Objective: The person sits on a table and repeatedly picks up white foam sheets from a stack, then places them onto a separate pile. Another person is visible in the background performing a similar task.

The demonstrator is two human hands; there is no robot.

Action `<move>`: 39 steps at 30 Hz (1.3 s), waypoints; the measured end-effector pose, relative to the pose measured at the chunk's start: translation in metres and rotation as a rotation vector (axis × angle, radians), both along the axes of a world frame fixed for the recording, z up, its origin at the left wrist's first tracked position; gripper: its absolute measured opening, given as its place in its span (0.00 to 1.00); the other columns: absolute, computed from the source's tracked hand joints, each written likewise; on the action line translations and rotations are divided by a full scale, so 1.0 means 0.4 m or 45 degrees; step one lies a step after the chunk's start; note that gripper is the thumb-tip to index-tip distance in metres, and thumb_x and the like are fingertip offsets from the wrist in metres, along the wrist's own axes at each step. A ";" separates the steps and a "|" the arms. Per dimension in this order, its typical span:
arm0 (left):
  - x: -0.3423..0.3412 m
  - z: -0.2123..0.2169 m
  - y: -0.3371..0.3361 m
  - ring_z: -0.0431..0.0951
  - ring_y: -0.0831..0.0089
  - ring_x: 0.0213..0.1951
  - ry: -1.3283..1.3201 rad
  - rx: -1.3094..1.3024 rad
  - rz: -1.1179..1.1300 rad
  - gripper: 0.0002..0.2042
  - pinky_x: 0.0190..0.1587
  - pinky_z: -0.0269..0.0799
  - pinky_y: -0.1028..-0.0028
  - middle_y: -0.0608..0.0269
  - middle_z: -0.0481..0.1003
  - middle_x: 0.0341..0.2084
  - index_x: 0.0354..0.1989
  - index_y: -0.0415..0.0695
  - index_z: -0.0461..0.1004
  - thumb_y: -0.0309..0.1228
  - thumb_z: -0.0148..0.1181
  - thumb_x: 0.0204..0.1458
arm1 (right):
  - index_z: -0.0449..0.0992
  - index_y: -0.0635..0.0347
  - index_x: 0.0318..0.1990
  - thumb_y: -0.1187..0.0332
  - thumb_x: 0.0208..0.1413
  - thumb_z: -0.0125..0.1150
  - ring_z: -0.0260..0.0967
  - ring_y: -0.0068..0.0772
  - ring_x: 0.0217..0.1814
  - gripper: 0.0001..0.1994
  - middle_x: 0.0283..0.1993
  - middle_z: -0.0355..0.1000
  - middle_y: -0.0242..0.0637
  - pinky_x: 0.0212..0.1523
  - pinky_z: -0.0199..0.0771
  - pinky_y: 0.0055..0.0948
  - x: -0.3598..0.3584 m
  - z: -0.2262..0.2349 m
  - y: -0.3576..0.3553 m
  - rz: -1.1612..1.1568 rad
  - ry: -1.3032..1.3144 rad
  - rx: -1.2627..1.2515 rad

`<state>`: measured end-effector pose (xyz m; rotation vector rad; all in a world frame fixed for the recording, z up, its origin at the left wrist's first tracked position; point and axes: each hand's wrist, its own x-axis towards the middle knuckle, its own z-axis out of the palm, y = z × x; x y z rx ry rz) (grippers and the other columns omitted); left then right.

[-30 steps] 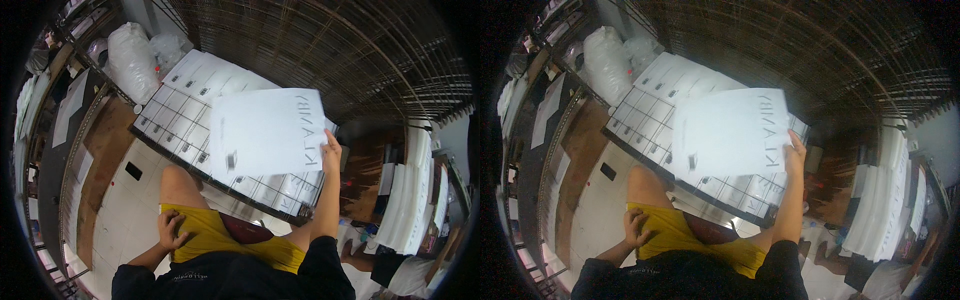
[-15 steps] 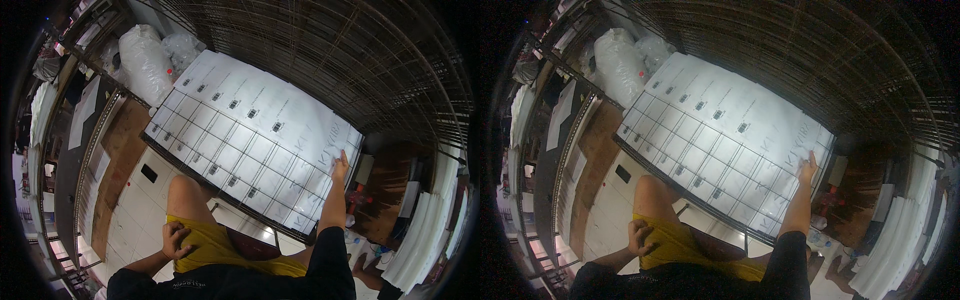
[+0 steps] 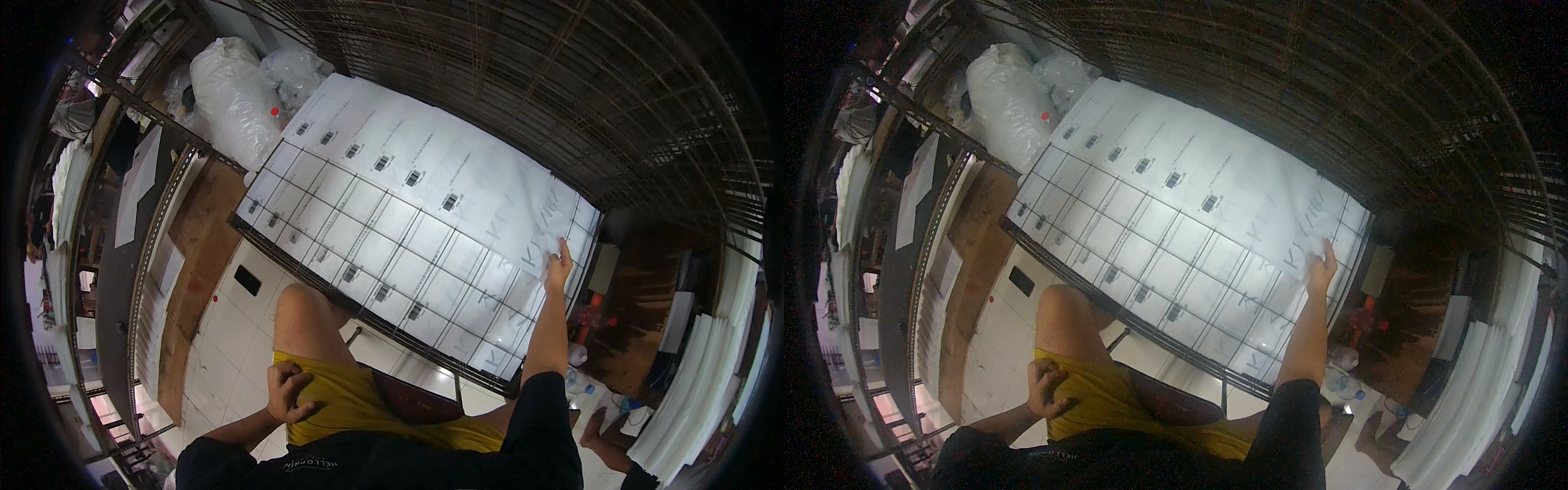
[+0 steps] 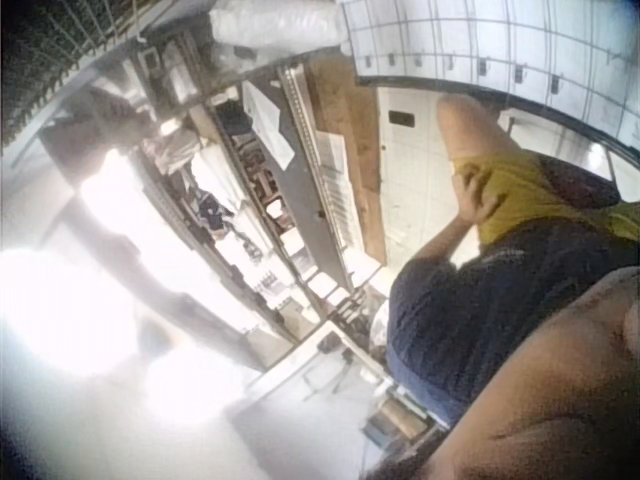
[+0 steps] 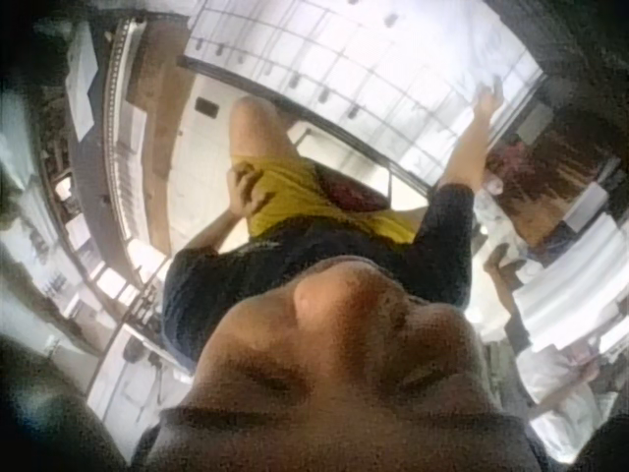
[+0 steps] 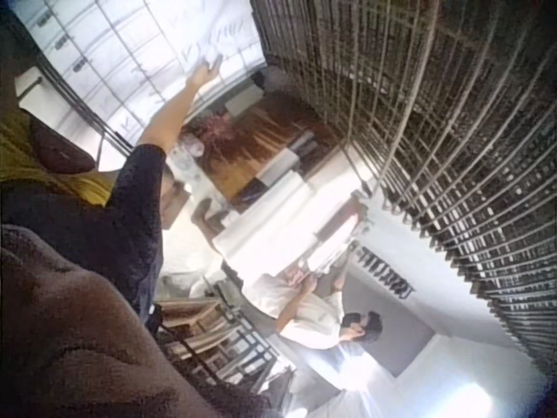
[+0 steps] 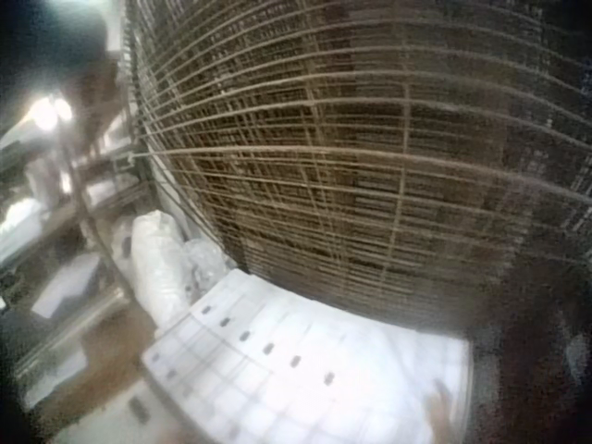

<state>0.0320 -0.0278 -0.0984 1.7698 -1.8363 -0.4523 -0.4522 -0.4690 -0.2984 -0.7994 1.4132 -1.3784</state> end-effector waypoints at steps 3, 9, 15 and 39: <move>0.005 -0.002 -0.016 0.64 0.60 0.38 -0.018 -0.011 -0.030 0.26 0.43 0.56 0.63 0.55 0.65 0.35 0.41 0.43 0.74 0.56 0.57 0.46 | 0.66 0.58 0.63 0.87 0.48 0.44 0.60 0.13 0.27 0.31 0.63 0.63 0.34 0.33 0.67 0.16 -0.044 -0.037 -0.001 0.004 0.082 -0.009; 0.003 -0.004 0.000 0.64 0.60 0.38 0.005 0.008 -0.016 0.26 0.43 0.56 0.62 0.55 0.66 0.35 0.41 0.44 0.73 0.55 0.58 0.45 | 0.66 0.56 0.63 0.87 0.47 0.44 0.59 0.14 0.26 0.31 0.64 0.62 0.33 0.30 0.65 0.15 -0.003 -0.037 -0.021 0.027 0.102 -0.002; 0.007 -0.005 -0.006 0.63 0.60 0.38 -0.023 0.013 -0.025 0.27 0.43 0.56 0.62 0.55 0.66 0.35 0.41 0.44 0.73 0.56 0.58 0.45 | 0.66 0.54 0.63 0.86 0.48 0.45 0.61 0.14 0.30 0.32 0.65 0.61 0.33 0.30 0.65 0.15 -0.030 -0.069 -0.058 0.039 0.187 -0.002; -0.006 -0.020 0.008 0.62 0.56 0.42 -0.005 0.073 -0.019 0.27 0.48 0.55 0.59 0.51 0.63 0.38 0.42 0.43 0.72 0.54 0.61 0.42 | 0.74 0.63 0.47 0.82 0.42 0.51 0.69 0.46 0.50 0.20 0.46 0.71 0.47 0.53 0.68 0.35 0.011 0.261 0.333 -0.040 1.127 -0.451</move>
